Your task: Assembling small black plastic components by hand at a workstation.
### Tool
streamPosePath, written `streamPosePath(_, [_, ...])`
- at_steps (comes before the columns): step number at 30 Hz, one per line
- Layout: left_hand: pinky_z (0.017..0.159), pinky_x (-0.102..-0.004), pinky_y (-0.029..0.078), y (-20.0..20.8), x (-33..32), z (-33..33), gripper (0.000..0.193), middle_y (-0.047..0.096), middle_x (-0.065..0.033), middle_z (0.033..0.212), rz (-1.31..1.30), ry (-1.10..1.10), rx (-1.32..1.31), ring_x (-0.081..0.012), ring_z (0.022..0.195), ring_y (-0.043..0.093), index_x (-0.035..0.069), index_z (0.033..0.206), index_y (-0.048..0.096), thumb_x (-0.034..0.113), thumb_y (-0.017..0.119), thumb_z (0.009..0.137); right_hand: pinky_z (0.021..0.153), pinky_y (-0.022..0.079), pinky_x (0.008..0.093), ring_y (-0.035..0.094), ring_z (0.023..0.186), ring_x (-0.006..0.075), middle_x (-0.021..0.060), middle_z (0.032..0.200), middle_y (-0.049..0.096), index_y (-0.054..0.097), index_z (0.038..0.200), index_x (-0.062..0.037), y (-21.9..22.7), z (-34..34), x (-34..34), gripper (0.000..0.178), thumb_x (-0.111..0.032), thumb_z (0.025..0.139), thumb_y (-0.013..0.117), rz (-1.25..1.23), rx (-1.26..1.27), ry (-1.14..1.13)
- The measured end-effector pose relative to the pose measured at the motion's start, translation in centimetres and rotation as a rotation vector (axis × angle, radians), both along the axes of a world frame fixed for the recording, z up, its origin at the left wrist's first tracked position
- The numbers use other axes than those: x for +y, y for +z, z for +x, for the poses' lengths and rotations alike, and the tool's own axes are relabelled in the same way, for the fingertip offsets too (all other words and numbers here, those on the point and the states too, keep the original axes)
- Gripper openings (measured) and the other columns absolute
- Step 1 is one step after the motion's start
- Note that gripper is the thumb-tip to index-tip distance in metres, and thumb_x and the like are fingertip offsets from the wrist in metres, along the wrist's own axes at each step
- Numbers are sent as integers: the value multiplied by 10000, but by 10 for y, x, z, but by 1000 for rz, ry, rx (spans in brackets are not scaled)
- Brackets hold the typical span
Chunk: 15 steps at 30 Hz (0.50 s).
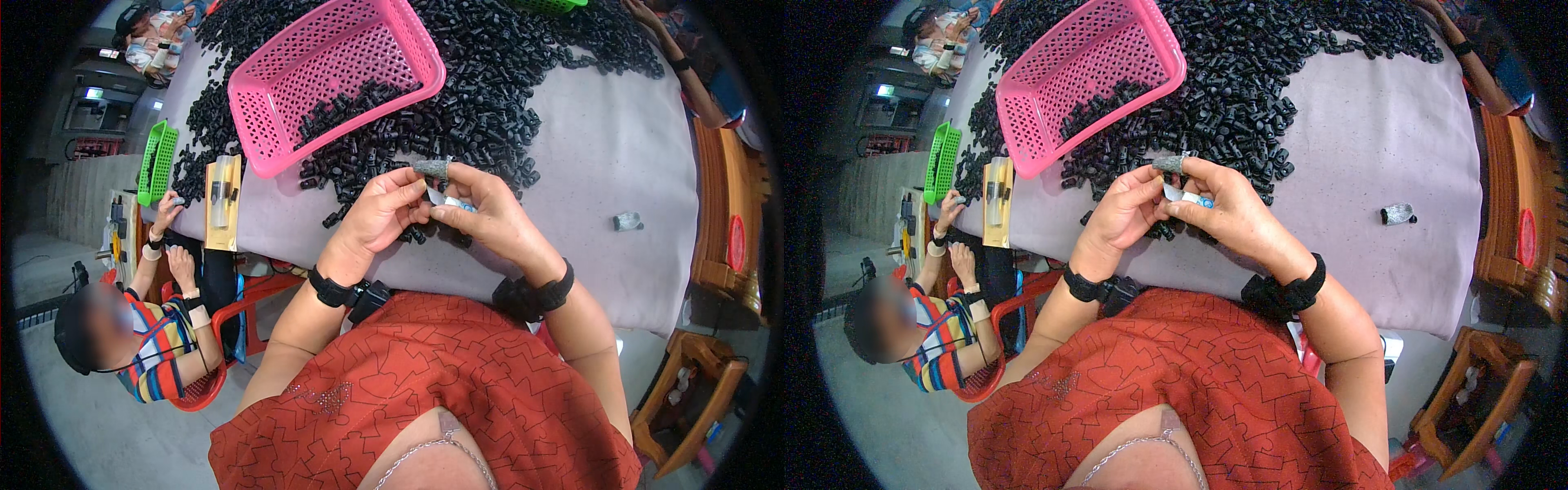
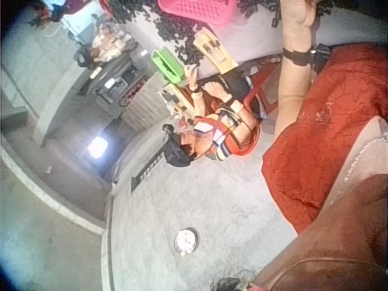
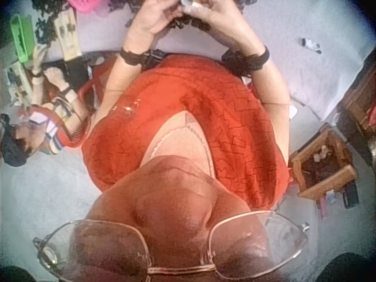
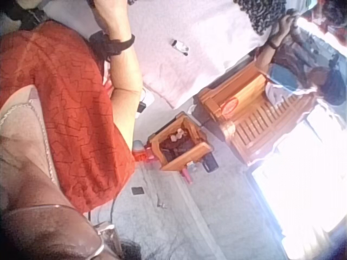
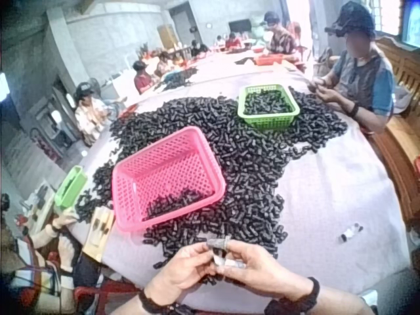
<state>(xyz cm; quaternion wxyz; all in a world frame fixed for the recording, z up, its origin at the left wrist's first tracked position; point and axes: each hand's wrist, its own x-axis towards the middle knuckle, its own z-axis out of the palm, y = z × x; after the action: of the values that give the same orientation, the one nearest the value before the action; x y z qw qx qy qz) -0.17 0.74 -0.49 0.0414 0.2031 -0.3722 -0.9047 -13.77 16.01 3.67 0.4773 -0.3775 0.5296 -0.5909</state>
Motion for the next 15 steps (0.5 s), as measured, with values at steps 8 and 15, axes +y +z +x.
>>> streamPosePath(8, [678,-229,570,1,-1,1,198,678,-54,899,21,-65,42,-108,708,670,19,1103,618,141,563,957,730,479,238,583,812,74,24,895,637,523,1272,19,-11,-1,-2,419,-84,881,636,-28,42,20])
streamPosePath(15, [678,-221,574,7,-2,1,200,680,-74,913,86,-72,45,-113,710,673,4,1107,612,122,565,953,722,471,248,542,776,77,14,894,622,530,1269,20,-9,1,-2,421,-82,876,641,-96,10,0])
